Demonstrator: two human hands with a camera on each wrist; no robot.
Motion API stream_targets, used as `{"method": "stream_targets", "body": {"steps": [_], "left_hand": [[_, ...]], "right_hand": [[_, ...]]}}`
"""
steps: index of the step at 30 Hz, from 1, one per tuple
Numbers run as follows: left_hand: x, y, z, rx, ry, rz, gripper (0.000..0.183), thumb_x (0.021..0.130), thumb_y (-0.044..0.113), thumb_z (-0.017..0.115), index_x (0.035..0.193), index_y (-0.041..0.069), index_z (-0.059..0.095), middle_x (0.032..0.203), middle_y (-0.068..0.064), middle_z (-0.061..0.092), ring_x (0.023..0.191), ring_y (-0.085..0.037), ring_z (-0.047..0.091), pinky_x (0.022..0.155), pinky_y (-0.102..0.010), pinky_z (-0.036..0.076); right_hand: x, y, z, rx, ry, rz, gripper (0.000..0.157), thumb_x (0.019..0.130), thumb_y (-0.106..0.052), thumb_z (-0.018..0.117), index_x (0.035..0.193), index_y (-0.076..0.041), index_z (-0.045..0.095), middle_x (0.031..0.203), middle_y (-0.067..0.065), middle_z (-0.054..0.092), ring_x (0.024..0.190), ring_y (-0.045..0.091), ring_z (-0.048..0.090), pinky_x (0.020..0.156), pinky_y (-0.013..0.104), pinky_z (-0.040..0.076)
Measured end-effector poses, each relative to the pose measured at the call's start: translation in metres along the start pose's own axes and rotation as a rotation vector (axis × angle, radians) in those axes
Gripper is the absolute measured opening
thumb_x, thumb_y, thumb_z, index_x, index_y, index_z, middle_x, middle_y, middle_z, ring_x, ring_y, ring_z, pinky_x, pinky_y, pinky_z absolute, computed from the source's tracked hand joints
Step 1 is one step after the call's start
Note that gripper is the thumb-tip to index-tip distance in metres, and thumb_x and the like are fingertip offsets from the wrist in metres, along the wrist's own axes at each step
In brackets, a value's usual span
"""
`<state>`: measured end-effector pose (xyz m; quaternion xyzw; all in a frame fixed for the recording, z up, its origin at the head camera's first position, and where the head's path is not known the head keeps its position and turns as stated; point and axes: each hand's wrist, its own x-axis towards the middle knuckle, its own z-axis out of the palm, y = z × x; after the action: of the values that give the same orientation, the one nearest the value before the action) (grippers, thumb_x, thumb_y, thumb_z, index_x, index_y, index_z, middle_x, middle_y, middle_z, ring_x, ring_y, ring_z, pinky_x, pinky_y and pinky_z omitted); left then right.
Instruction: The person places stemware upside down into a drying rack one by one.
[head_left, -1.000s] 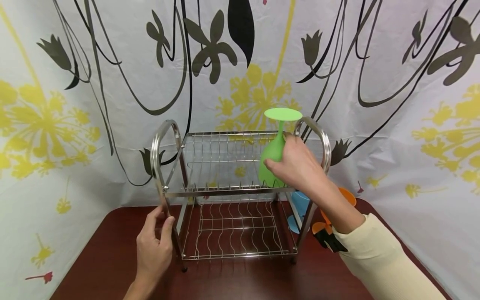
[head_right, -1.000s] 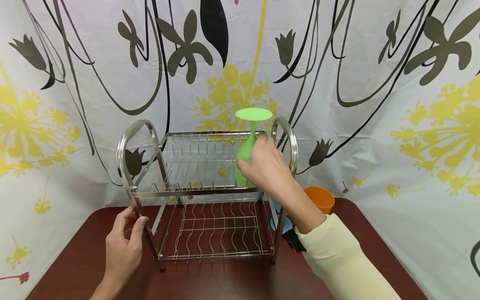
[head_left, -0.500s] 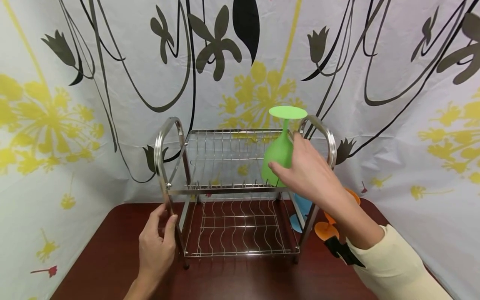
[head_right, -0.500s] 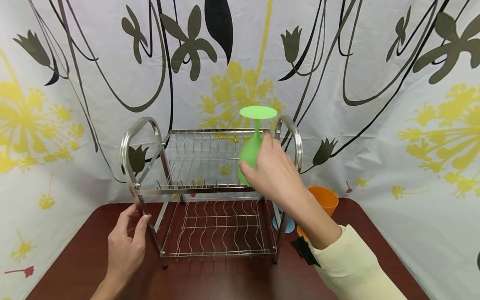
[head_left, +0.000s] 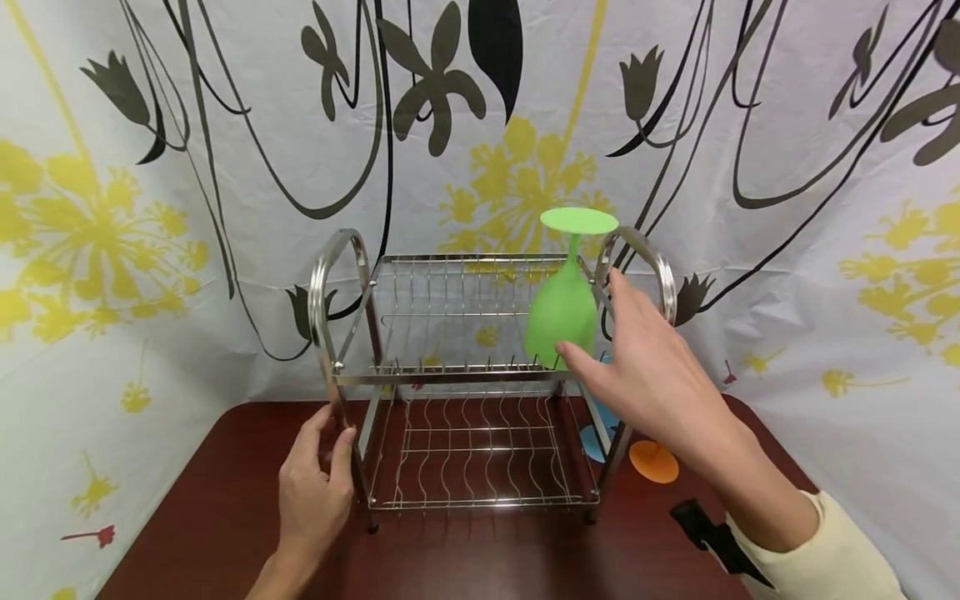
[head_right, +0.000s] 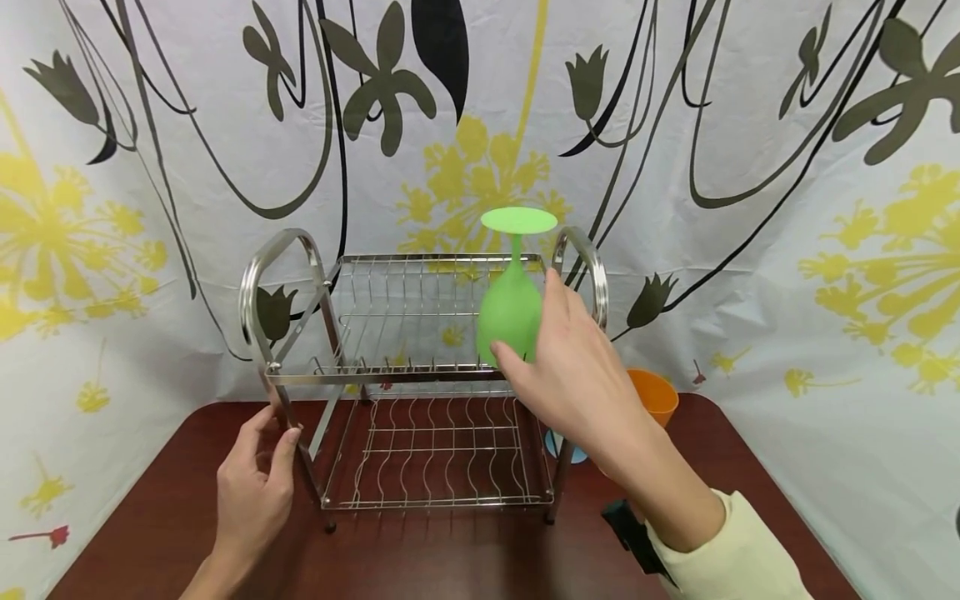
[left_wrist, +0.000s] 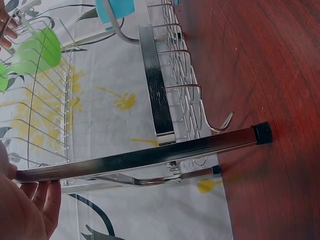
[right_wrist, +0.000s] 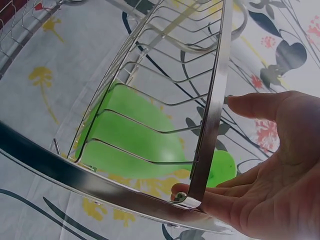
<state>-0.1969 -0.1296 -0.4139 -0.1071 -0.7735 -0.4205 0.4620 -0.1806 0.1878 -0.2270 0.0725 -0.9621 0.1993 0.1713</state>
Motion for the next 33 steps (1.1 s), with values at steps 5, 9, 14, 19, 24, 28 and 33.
{"method": "stream_targets", "body": {"steps": [5, 9, 14, 19, 24, 28, 33], "left_hand": [[0.0, -0.001, 0.001, 0.003, -0.006, 0.026, 0.044, 0.081, -0.01, 0.07, 0.124, -0.002, 0.061, 0.1, -0.013, 0.067, 0.062, -0.003, 0.05, 0.052, -0.014, 0.041], [0.0, 0.0, 0.0, 0.008, -0.016, 0.038, 0.044, 0.081, -0.011, 0.07, 0.124, -0.002, 0.061, 0.1, -0.014, 0.067, 0.062, -0.001, 0.052, 0.052, -0.013, 0.043], [0.001, 0.0, 0.0, 0.018, -0.027, 0.067, 0.045, 0.08, -0.012, 0.07, 0.124, -0.004, 0.059, 0.101, -0.014, 0.067, 0.069, -0.008, 0.056, 0.056, -0.011, 0.045], [0.002, 0.001, -0.001, 0.032, -0.033, 0.083, 0.046, 0.08, -0.013, 0.07, 0.124, -0.006, 0.058, 0.103, -0.016, 0.066, 0.083, -0.02, 0.063, 0.066, -0.006, 0.048], [0.002, 0.001, -0.002, 0.042, -0.019, 0.098, 0.048, 0.078, -0.015, 0.07, 0.124, -0.007, 0.058, 0.103, -0.017, 0.066, 0.081, -0.019, 0.061, 0.065, -0.005, 0.048], [0.001, 0.0, -0.002, 0.05, -0.027, 0.095, 0.048, 0.078, -0.014, 0.069, 0.124, -0.008, 0.057, 0.103, -0.017, 0.065, 0.083, -0.019, 0.062, 0.063, -0.006, 0.048], [-0.001, -0.001, -0.002, 0.029, -0.07, 0.051, 0.047, 0.082, -0.012, 0.067, 0.127, -0.007, 0.056, 0.103, -0.016, 0.064, 0.087, -0.019, 0.063, 0.064, -0.004, 0.049]], "right_hand": [[-0.01, 0.003, 0.001, -0.003, 0.03, -0.019, 0.096, 0.091, -0.053, 0.059, 0.157, -0.007, 0.006, 0.153, 0.023, 0.031, 0.133, 0.044, 0.038, 0.101, 0.063, 0.037], [-0.017, 0.004, 0.004, 0.023, 0.056, -0.03, 0.091, 0.091, -0.05, 0.06, 0.156, -0.008, 0.013, 0.146, 0.022, 0.041, 0.13, 0.041, 0.042, 0.099, 0.062, 0.039], [-0.025, 0.008, 0.004, 0.073, 0.059, -0.033, 0.086, 0.092, -0.051, 0.059, 0.155, -0.008, 0.02, 0.14, 0.016, 0.049, 0.125, 0.037, 0.048, 0.096, 0.059, 0.043], [-0.03, 0.014, 0.003, 0.153, 0.096, -0.068, 0.079, 0.093, -0.047, 0.061, 0.154, -0.011, 0.026, 0.137, 0.013, 0.053, 0.114, 0.035, 0.059, 0.092, 0.053, 0.049], [-0.035, 0.019, 0.003, 0.225, 0.156, -0.103, 0.07, 0.093, -0.039, 0.064, 0.151, -0.015, 0.034, 0.132, 0.012, 0.057, 0.109, 0.033, 0.064, 0.09, 0.049, 0.053], [-0.039, 0.022, 0.004, 0.255, 0.197, -0.125, 0.062, 0.093, -0.032, 0.065, 0.148, -0.015, 0.041, 0.128, 0.008, 0.06, 0.113, 0.026, 0.062, 0.094, 0.037, 0.051], [-0.047, 0.025, 0.008, 0.35, 0.268, -0.154, 0.051, 0.091, -0.019, 0.069, 0.139, -0.017, 0.053, 0.119, 0.002, 0.064, 0.106, 0.012, 0.063, 0.093, 0.011, 0.046]]}}
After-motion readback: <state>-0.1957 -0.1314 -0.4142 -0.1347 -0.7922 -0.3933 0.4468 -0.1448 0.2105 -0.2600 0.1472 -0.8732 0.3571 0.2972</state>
